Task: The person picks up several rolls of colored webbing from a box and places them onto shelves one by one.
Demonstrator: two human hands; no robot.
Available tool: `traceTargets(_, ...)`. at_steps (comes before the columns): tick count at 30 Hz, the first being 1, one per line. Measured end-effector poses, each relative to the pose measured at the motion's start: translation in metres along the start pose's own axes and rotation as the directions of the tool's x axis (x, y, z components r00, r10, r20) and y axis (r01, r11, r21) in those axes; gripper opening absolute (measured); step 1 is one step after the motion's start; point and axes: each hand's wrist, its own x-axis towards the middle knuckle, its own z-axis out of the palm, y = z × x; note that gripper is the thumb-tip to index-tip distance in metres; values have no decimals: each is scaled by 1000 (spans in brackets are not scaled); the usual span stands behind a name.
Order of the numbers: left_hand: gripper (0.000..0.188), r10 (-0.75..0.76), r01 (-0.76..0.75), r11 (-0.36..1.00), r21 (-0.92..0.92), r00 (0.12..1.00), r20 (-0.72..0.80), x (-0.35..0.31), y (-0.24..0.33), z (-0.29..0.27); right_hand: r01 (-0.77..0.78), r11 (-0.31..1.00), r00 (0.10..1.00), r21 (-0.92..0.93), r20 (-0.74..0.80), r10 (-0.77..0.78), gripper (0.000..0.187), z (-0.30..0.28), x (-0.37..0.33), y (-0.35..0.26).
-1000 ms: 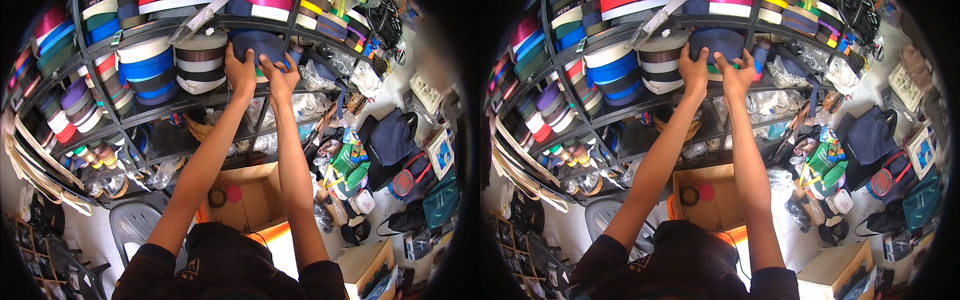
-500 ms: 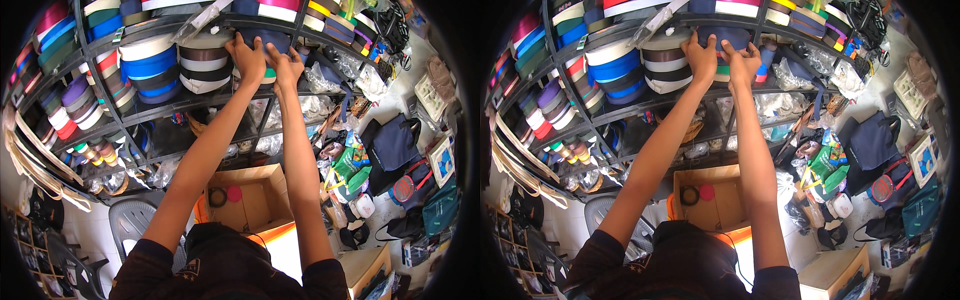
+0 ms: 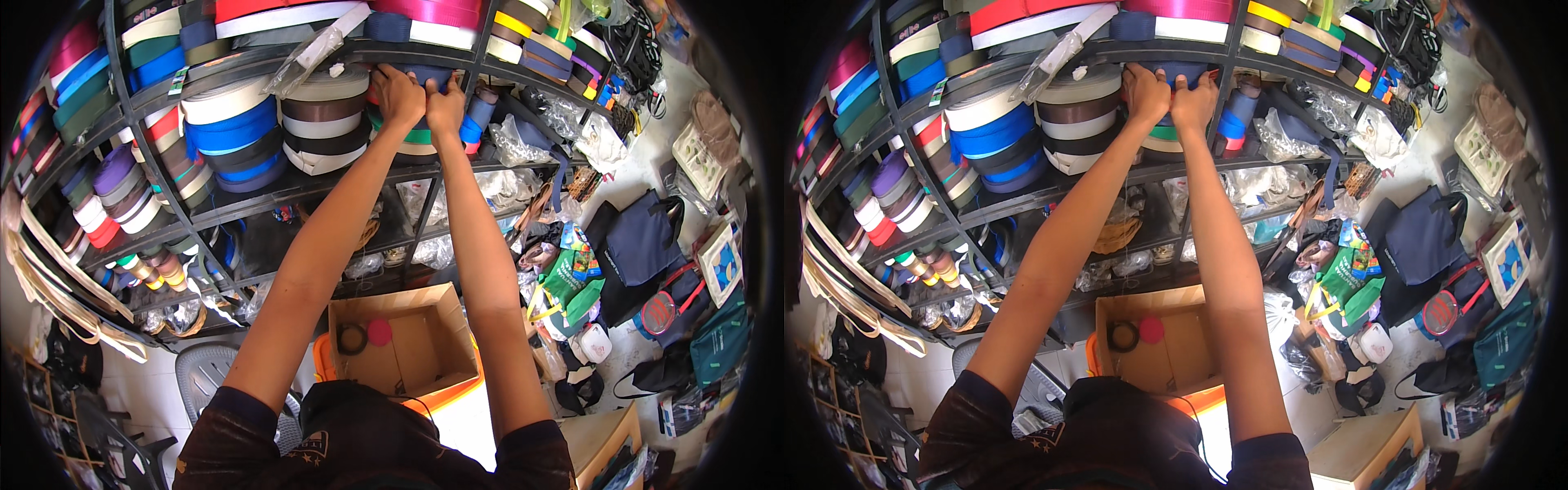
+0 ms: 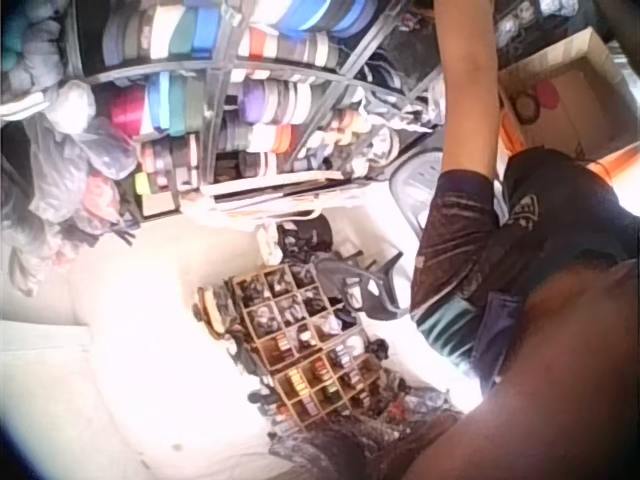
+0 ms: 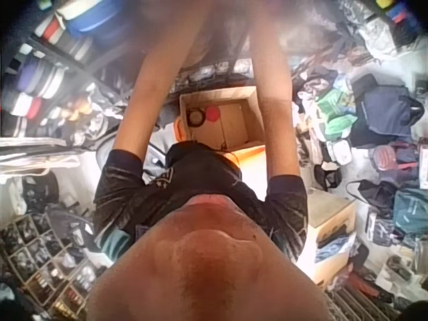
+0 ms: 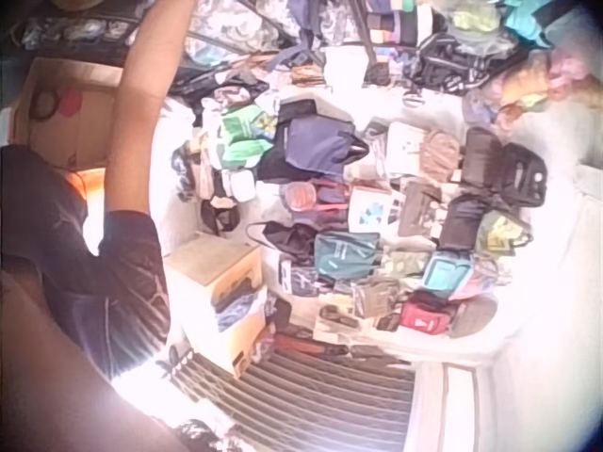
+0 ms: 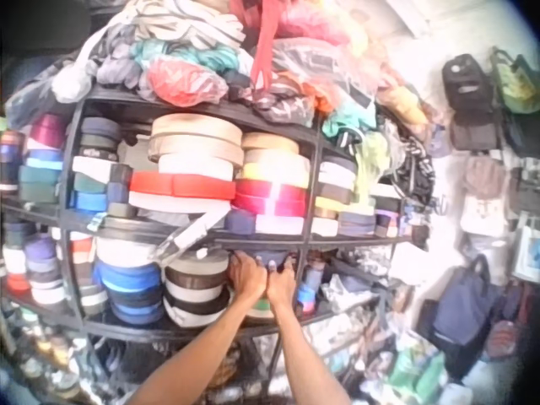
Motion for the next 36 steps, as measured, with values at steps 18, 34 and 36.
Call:
traceTargets(18,68,83,-116,967,225,985,151,16,-26,20,17,924,993,-381,117,30,86,6,22,11)
traceTargets(34,62,405,-428,883,191,902,149,24,-43,10,138,980,987,-146,98,-125,69,-12,1,4)
traceTargets(36,63,446,-456,876,159,890,92,28,-50,-7,164,972,982,-168,120,-145,64,-2,-8,-4)
